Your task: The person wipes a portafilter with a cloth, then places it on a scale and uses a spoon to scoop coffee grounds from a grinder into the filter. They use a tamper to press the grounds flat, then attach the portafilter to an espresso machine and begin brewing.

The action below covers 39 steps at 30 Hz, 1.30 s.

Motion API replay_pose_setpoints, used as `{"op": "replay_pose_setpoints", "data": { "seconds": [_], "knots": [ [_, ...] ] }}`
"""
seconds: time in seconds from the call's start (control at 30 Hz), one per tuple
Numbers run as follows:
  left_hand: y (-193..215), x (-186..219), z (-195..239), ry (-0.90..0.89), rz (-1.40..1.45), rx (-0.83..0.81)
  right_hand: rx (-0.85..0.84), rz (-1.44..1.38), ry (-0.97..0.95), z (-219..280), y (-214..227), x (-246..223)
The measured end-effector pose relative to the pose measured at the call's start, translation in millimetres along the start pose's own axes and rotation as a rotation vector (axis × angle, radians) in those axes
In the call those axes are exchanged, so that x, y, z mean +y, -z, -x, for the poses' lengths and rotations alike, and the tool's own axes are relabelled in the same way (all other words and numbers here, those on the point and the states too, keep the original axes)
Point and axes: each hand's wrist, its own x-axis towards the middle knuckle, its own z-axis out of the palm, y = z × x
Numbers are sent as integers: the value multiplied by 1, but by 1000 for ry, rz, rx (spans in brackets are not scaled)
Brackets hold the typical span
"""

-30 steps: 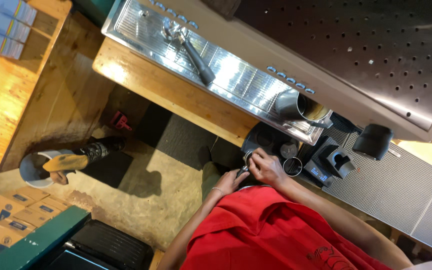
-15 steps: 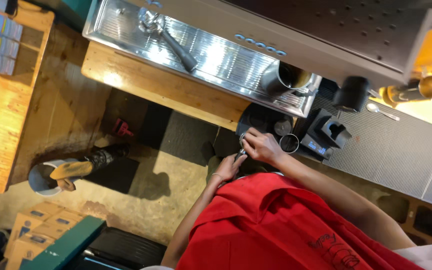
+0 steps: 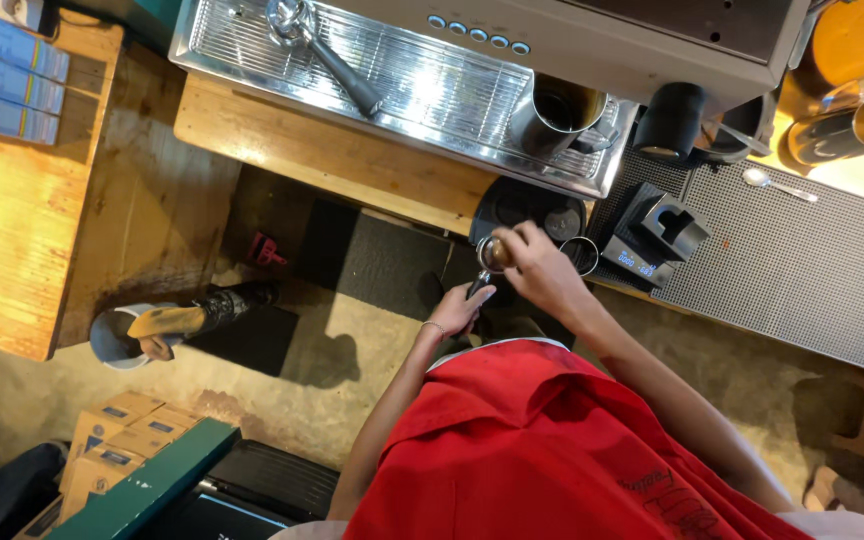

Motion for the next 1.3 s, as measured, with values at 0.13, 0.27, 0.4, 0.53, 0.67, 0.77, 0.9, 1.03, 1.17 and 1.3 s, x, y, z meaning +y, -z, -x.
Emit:
{"op": "replay_pose_setpoints", "data": {
  "seconds": [0.13,0.27,0.4,0.53,0.67,0.77,0.9,1.03,1.17,1.3],
  "knots": [
    [-4,11,13,21,17,44,93,6,1,-14,-4,19],
    [-8,18,21,29,58,91,153,86,-35,-29,-14,36],
    [-9,31,42,46,76,114,212,327,-18,-30,-17,38],
    [-11,32,55,48,94,139,326,426,166,-29,-20,21],
    [-9,54,79,49,31,135,265,202,303,-21,-44,-3],
    [0,65,85,43,-3,136,149,139,243,-26,-55,-7],
    [22,45,75,-9,-107,89,-261,-131,-181,-45,-36,-23],
    [51,38,69,1,-167,7,-266,-313,-357,-63,-38,1],
    [102,61,65,15,-224,-116,-149,-625,-156,-65,12,-33],
    [160,105,74,14,-315,-295,-227,-603,119,-76,26,-69]
  ]
}}
